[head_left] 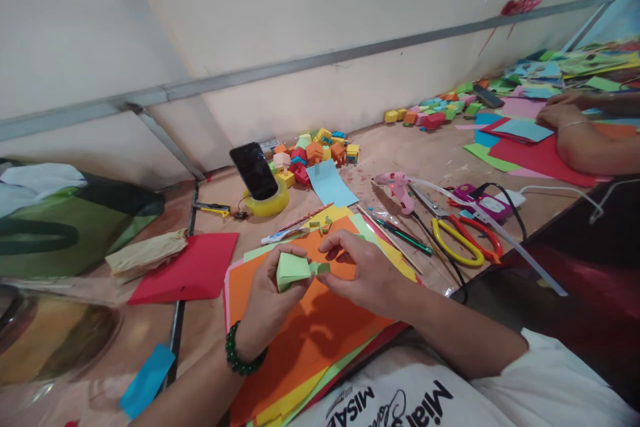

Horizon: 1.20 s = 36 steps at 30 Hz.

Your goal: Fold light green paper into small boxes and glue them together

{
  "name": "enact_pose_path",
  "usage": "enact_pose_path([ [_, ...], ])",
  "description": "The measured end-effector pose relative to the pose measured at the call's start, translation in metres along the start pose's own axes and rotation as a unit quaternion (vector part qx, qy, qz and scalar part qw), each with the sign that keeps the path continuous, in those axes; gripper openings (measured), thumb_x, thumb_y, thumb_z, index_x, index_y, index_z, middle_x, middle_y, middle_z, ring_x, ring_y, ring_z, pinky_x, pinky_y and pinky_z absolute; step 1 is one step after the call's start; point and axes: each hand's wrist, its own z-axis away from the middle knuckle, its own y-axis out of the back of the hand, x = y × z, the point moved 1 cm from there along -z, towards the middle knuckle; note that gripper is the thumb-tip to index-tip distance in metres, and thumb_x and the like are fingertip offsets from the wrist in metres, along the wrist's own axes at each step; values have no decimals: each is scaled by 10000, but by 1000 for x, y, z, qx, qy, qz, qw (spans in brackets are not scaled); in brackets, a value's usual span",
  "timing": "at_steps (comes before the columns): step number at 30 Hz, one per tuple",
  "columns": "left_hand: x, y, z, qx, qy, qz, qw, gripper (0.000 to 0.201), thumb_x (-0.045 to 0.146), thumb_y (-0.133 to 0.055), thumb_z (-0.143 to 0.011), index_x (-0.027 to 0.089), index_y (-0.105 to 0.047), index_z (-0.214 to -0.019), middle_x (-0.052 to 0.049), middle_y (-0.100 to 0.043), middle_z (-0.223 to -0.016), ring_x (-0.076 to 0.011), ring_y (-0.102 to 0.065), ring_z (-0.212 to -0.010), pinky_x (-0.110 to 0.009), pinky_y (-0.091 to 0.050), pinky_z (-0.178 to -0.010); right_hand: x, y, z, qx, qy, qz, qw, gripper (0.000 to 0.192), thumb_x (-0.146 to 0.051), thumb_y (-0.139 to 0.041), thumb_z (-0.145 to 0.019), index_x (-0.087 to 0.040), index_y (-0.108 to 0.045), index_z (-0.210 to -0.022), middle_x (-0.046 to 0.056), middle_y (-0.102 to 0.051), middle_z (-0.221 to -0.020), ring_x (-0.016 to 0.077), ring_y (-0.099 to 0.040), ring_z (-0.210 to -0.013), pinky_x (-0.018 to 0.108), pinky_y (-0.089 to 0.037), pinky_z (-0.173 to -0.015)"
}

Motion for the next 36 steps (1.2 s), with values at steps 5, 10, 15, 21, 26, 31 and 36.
enact_pose_path([
  [5, 9, 2, -1, 8, -37, -36, 999, 235, 238, -719, -612, 202, -565, -785, 4, -637, -693, -150, -611, -627, -221, -468, -552, 11, 30, 6, 54, -22, 64, 996, 253, -313, -674, -795, -211, -582, -1007, 18, -651, -902, 117, -573, -676, 261, -489, -655],
  [10, 2, 6, -6, 18, -12, -14, 1000, 279, 264, -735, -630, 201, -565, -841, -5, -658, -750, -136, -597, -645, -213, -477, -571, 28, 54, 8, 57, -57, 164, 983, 438, -355, -746, -732, -209, -581, -1110, 85, -654, -1102, 229, -619, -960, 379, -497, -840],
  [15, -4, 7, -7, 17, 3, -14, 1000, 294, 269, -743, -623, 200, -566, -847, -9, -653, -760, -129, -582, -638, -204, -469, -559, 52, 41, 4, -50, -127, 197, 971, 607, -198, -742, -718, -163, -498, -1272, 129, -644, -1155, 274, -591, -1094, 441, -476, -911],
  [21, 0, 5, -6, 29, -10, -59, 998, 271, 277, -744, -602, 201, -575, -799, 11, -625, -697, -122, -560, -574, -203, -455, -514, 40, 23, 11, -92, -93, 136, 982, 552, -192, -702, -761, -224, -517, -1280, 76, -678, -1029, 218, -632, -966, 383, -500, -851],
  [26, -1, 7, -6, 16, -18, -106, 994, 237, 263, -737, -625, 207, -591, -803, 1, -655, -735, -134, -596, -602, -201, -474, -526, 27, 23, 22, -181, -10, 108, 977, 606, -357, -733, -767, -184, -510, -1304, 115, -636, -1186, 231, -577, -1101, 372, -482, -903],
  [31, -9, 8, -5, 14, -14, -101, 995, 239, 270, -736, -638, 207, -596, -822, -4, -661, -729, -134, -592, -583, -203, -475, -512, 45, 54, 24, -142, -23, 120, 982, 128, -286, -618, -871, -187, -663, -938, 43, -694, -901, 159, -629, -838, 286, -478, -752],
  [36, -15, 9, -5, 18, 8, -92, 996, 240, 246, -743, -636, 208, -609, -831, -14, -679, -766, -142, -602, -592, -212, -478, -515, 51, 83, 28, -101, -34, 132, 986, 98, -205, -578, -879, -193, -641, -806, 9, -680, -797, 135, -612, -735, 247, -446, -665],
])
